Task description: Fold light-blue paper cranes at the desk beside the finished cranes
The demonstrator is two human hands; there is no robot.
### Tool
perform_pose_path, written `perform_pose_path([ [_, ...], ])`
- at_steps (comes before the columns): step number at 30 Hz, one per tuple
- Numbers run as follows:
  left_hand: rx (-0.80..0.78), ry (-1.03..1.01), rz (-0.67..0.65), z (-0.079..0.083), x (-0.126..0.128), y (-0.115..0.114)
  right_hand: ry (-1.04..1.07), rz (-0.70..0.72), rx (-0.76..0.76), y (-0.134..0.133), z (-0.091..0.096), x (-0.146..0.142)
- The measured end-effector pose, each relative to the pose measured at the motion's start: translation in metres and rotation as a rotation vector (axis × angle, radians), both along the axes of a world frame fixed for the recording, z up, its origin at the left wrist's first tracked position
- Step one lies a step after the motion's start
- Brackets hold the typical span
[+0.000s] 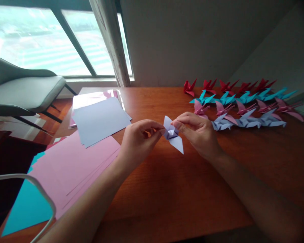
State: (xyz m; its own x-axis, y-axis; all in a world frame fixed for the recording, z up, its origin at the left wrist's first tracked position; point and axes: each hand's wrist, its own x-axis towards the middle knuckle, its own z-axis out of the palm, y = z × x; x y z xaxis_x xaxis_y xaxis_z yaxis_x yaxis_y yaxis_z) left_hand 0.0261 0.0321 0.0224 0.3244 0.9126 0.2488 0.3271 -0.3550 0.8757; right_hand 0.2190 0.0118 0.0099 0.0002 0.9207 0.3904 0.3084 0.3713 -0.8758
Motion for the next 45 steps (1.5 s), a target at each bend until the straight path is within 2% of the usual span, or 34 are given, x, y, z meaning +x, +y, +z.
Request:
perform_pose_path([
  [3, 0.036, 0.024, -0.01, 0.001, -0.002, 0.001, 0.004, 0.031, -0.016, 0.0, -0.001, 0.0],
  [6, 0.002, 0.014, -0.015, -0.003, -0.002, 0.003, -0.003, 0.043, 0.0, 0.001, -0.003, 0.001],
  [13, -0.182, -0.022, 0.012, -0.012, 0.001, 0.002, -0.167, -0.089, 0.157, -0.001, -0.003, -0.001],
  [17, -0.297, 0.044, -0.091, -0.01, 0.001, -0.001, -0.207, -0.135, 0.231, -0.004, 0.001, -0.004],
  [20, -0.328, -0.05, -0.154, -0.012, 0.002, -0.001, -0.189, -0.085, 0.238, -0.007, 0.003, -0.004],
  [23, -0.319, -0.152, -0.094, -0.014, 0.002, 0.002, -0.101, -0.024, 0.189, -0.008, 0.002, -0.003],
  [25, -0.298, -0.172, -0.046, -0.015, 0.001, 0.004, 0.014, -0.081, 0.129, -0.006, 0.0, -0.002],
  [27, -0.244, -0.126, -0.031, -0.014, 0.001, 0.004, 0.159, -0.163, 0.076, -0.003, -0.003, 0.0],
  [29, -0.172, -0.023, -0.053, -0.013, 0.0, 0.003, 0.27, -0.174, 0.038, 0.002, -0.004, 0.002],
  [33, -0.094, 0.107, -0.11, -0.014, -0.001, 0.002, 0.19, -0.087, -0.044, 0.005, -0.005, 0.001],
  [36, -0.143, 0.072, -0.136, -0.015, 0.0, 0.003, 0.154, -0.054, -0.091, 0.003, -0.003, -0.002],
  [42, -0.312, -0.15, -0.169, -0.012, 0.002, 0.004, 0.365, 0.007, -0.208, 0.004, -0.002, -0.004],
  [45, -0.341, -0.165, -0.16, -0.01, 0.003, 0.004, 0.423, 0.051, -0.275, 0.005, -0.003, -0.002],
])
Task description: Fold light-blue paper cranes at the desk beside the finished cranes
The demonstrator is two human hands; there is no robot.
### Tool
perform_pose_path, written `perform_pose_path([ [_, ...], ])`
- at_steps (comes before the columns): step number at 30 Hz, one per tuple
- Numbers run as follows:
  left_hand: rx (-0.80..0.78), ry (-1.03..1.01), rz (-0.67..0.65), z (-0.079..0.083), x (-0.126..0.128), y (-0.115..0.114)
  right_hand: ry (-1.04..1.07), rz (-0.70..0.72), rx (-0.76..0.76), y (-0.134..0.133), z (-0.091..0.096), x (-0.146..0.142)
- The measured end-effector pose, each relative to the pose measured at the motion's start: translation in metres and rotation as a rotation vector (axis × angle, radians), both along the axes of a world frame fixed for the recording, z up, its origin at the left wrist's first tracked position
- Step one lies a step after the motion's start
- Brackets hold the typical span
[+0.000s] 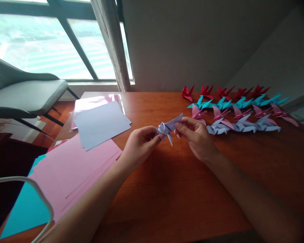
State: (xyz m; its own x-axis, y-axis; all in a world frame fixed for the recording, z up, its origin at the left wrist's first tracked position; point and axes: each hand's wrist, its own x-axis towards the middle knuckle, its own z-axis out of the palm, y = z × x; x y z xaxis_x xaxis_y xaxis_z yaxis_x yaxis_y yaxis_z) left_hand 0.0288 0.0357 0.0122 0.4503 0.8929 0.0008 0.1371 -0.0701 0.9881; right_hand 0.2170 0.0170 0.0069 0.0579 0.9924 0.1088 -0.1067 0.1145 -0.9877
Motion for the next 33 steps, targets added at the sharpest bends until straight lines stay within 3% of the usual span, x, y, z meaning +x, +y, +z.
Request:
perform_pose_path([
  [8, 0.073, 0.133, -0.013, -0.002, -0.002, 0.001, -0.043, 0.028, 0.001, 0.0, -0.002, 0.0],
  [12, -0.013, 0.018, 0.016, 0.001, 0.0, 0.0, -0.038, 0.026, -0.003, -0.001, -0.001, 0.0],
  [20, -0.108, -0.154, 0.007, 0.011, -0.003, -0.001, 0.403, 0.093, -0.235, 0.006, -0.006, 0.009],
  [29, -0.071, -0.237, -0.146, 0.017, -0.01, -0.001, 0.248, 0.083, -0.076, -0.001, -0.004, 0.007],
  [33, -0.051, -0.249, -0.153, 0.017, -0.013, -0.001, 0.322, 0.058, -0.101, -0.002, -0.003, 0.006],
])
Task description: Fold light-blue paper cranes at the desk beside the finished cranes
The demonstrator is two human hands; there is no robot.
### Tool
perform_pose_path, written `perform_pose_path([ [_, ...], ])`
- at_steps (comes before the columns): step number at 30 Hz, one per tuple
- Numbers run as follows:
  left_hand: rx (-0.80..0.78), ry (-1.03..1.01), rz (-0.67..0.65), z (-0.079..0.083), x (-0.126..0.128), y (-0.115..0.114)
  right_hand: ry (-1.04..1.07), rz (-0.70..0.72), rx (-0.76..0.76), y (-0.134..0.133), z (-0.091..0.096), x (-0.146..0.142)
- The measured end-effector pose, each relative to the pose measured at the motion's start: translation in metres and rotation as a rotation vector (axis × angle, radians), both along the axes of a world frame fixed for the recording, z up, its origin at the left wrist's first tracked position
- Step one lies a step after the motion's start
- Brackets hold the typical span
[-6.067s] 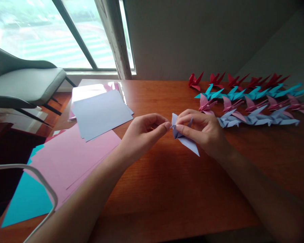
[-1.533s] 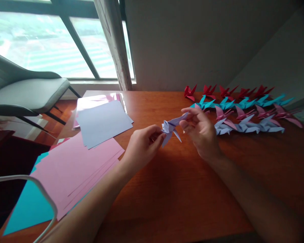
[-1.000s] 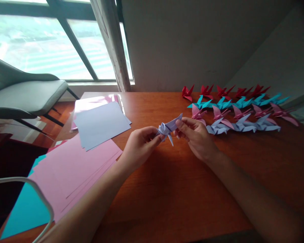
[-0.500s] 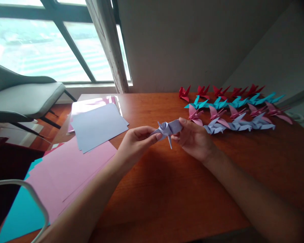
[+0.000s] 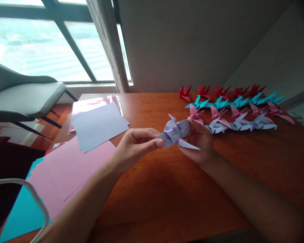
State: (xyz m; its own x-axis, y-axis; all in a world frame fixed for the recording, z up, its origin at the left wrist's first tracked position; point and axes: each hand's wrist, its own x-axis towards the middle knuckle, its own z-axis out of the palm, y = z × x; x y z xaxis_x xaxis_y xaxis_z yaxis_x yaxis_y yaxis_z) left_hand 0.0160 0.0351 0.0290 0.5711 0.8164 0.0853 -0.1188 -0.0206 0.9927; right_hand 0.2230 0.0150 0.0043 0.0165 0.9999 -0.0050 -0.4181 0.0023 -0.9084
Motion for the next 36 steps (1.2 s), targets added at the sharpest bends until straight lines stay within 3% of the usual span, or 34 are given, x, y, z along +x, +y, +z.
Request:
perform_pose_path([
  [3, -0.021, -0.057, 0.059, -0.002, 0.0, 0.0, 0.098, -0.039, 0.001, 0.001, 0.002, 0.001],
  [6, -0.044, -0.096, 0.102, -0.005, 0.0, -0.001, 0.042, -0.024, 0.02, 0.002, 0.005, 0.003],
  [10, -0.04, -0.148, 0.036, -0.006, -0.001, 0.0, -0.039, 0.022, 0.038, 0.0, 0.008, 0.002],
  [17, -0.085, -0.274, -0.07, -0.008, -0.002, -0.001, 0.017, 0.079, 0.026, -0.004, 0.011, -0.007],
  [22, -0.096, -0.244, 0.054, -0.006, 0.002, -0.004, 0.012, 0.061, 0.009, -0.001, 0.009, -0.003],
  [28, -0.227, -0.266, 0.213, -0.005, 0.005, 0.001, 0.009, 0.095, -0.004, 0.006, -0.003, 0.004],
  [36, -0.449, -0.379, 0.254, -0.012, 0.005, 0.012, 0.082, 0.228, 0.001, 0.006, -0.011, 0.004],
])
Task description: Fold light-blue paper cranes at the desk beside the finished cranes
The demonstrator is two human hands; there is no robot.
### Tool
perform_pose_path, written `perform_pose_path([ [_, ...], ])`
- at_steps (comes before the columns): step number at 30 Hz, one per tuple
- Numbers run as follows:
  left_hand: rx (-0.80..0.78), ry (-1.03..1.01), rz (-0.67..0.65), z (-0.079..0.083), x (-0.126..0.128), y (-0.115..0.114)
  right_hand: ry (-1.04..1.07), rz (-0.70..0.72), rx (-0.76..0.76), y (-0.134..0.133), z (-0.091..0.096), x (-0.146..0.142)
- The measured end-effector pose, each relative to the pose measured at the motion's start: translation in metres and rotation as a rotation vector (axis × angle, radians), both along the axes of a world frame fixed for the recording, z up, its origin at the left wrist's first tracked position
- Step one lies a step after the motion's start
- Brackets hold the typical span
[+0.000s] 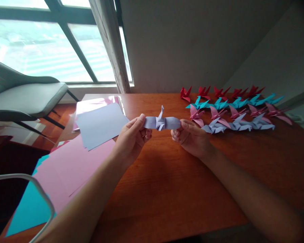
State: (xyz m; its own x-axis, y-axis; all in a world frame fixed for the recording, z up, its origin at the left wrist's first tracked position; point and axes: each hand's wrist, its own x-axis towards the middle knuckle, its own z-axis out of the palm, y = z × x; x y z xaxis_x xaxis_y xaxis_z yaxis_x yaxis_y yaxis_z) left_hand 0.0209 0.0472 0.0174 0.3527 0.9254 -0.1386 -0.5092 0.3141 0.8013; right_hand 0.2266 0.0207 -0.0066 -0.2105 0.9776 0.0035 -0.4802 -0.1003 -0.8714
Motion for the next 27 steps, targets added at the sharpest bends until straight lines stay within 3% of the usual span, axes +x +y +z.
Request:
perform_pose_path([
  [4, -0.123, -0.029, 0.037, -0.001, -0.001, 0.003, -0.117, 0.139, 0.091, -0.003, 0.001, 0.004],
  [8, -0.17, -0.064, 0.051, 0.001, 0.0, 0.003, -0.087, 0.134, 0.124, -0.004, 0.001, 0.005],
  [16, 0.037, -0.007, 0.097, -0.001, -0.003, 0.005, -0.127, 0.098, 0.093, -0.004, 0.004, 0.001],
  [20, 0.121, 0.277, 0.188, -0.009, -0.006, 0.008, -0.221, 0.017, 0.068, -0.002, 0.002, -0.001],
  [24, 0.418, 0.698, 0.369, -0.012, -0.008, 0.008, -0.214, -0.062, 0.038, 0.001, -0.002, -0.002],
  [27, 0.546, 0.848, 0.407, -0.011, -0.008, 0.006, -0.223, -0.118, 0.013, 0.002, -0.002, -0.002],
])
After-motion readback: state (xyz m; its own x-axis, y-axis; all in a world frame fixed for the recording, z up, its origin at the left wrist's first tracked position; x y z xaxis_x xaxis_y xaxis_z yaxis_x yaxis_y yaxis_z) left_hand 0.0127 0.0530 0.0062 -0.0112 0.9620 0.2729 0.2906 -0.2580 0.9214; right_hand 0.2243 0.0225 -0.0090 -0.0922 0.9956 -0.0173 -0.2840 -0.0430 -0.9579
